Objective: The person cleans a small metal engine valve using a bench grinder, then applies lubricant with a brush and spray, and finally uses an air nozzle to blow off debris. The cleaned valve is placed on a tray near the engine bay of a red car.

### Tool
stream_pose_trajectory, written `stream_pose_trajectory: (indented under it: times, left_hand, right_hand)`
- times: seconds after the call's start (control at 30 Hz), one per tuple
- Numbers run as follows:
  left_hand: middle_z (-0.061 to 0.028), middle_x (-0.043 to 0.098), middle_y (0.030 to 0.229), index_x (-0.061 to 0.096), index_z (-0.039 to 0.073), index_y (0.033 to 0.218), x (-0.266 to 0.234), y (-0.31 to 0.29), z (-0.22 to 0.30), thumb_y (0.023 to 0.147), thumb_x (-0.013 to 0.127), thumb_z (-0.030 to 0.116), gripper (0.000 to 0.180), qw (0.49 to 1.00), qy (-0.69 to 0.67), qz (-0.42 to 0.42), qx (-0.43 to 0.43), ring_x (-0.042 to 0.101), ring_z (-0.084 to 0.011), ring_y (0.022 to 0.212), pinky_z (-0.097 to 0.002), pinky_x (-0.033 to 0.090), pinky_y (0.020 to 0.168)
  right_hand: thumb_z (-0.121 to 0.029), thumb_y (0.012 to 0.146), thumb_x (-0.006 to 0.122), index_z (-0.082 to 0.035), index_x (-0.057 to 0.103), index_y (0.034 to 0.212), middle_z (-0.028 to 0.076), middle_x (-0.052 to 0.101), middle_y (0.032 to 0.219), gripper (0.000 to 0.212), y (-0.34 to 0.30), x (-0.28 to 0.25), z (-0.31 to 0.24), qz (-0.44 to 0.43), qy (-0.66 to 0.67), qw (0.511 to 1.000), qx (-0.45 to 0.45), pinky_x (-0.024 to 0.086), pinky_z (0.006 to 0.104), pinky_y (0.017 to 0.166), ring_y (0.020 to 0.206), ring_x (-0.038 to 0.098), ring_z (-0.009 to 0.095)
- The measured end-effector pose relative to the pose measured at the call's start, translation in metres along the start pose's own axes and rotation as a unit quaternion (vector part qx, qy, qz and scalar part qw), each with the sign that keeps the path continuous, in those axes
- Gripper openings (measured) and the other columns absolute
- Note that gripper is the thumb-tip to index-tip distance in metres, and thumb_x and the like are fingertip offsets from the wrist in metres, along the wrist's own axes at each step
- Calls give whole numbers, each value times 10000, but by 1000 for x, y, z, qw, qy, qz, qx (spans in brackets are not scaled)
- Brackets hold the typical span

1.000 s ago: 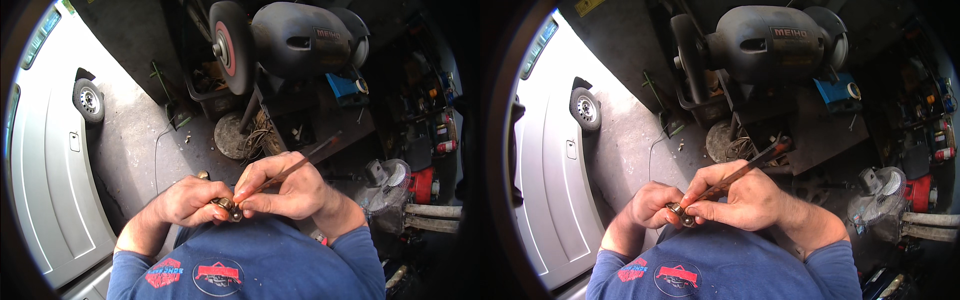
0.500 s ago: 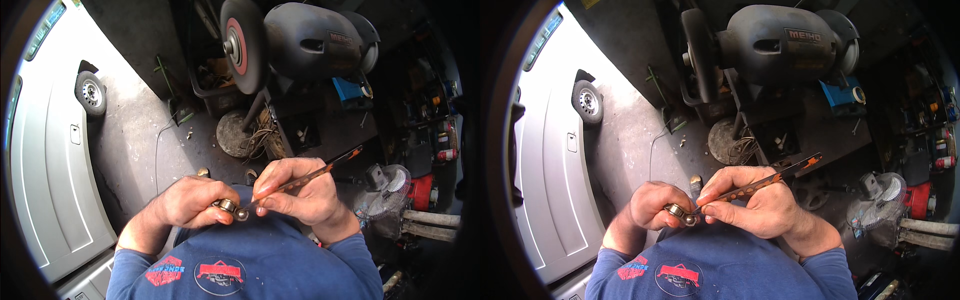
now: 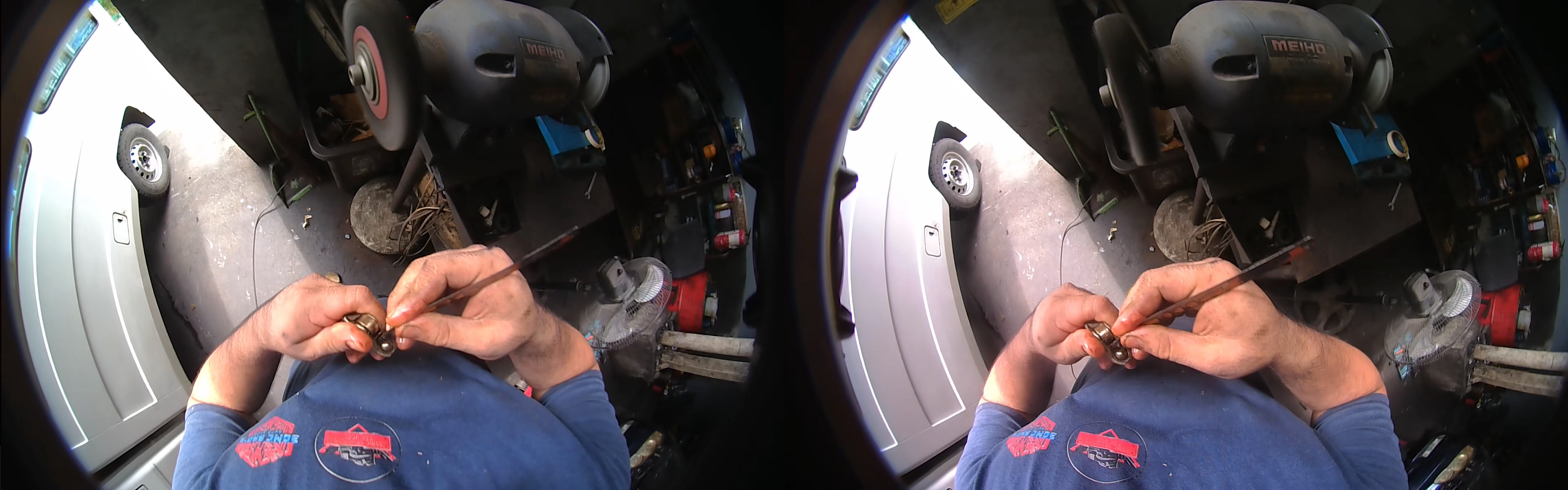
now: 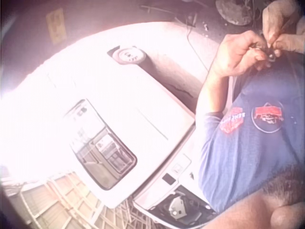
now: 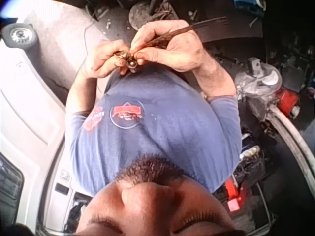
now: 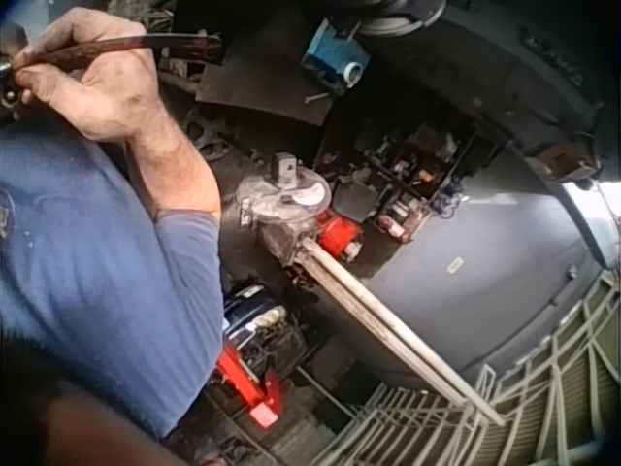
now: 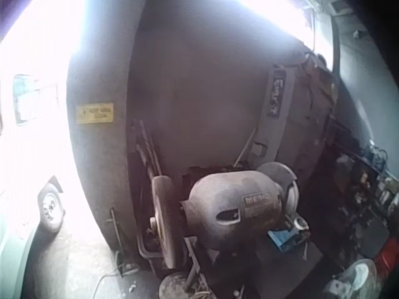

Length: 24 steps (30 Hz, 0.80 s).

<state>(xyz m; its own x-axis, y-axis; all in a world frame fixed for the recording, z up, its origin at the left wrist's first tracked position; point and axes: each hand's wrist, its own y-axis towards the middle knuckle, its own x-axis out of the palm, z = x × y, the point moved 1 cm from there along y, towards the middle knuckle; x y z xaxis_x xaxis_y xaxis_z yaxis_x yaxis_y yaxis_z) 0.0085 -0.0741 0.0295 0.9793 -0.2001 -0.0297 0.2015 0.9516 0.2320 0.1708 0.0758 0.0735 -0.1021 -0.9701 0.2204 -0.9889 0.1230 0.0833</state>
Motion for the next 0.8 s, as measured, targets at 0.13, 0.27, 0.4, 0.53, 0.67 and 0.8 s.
stream_pose_trajectory:
  times: [0.13,0.27,0.4,0.53,0.67,0.8]
  left_hand:
    - [-81,719,775,616,6,948,0,6,-5,998,537,376,381,994,-93,-49,-7,701,-164,628,-281,538,542]
    - [-41,697,767,591,21,969,-4,13,-10,1012,544,266,253,991,-118,-55,-30,663,-131,606,-280,521,562]
    - [-41,682,742,605,48,986,-7,2,-1,978,597,310,263,1000,7,21,-12,670,-186,619,-304,518,570]
    - [-40,670,747,627,72,1002,-3,-4,4,927,662,353,293,990,110,80,36,673,-238,657,-329,517,591]
    - [-85,699,748,620,46,874,0,-4,5,900,625,493,448,982,159,97,34,711,-248,676,-332,558,606]
    - [-99,699,756,616,47,870,0,-3,6,899,628,492,446,979,171,104,43,714,-270,689,-348,564,614]
  right_hand:
    - [62,810,728,50,682,870,183,699,856,76,12,-6,3,-72,53,996,0,580,333,690,781,705,237]
    - [64,780,745,67,708,876,175,714,840,103,24,-9,1,-225,21,970,-89,587,366,725,795,714,278]
    - [63,784,736,64,700,877,191,694,808,100,11,-13,-11,-45,26,996,-74,579,320,669,735,700,241]
    - [41,873,674,58,652,985,133,678,933,115,-1,-4,-9,88,50,995,21,564,243,735,827,679,135]
    - [64,861,672,56,638,974,149,671,919,118,-7,4,-11,102,30,994,29,570,255,729,805,681,151]
    - [112,838,667,47,622,940,194,660,906,129,-6,6,-11,103,-21,994,4,587,287,692,768,688,191]
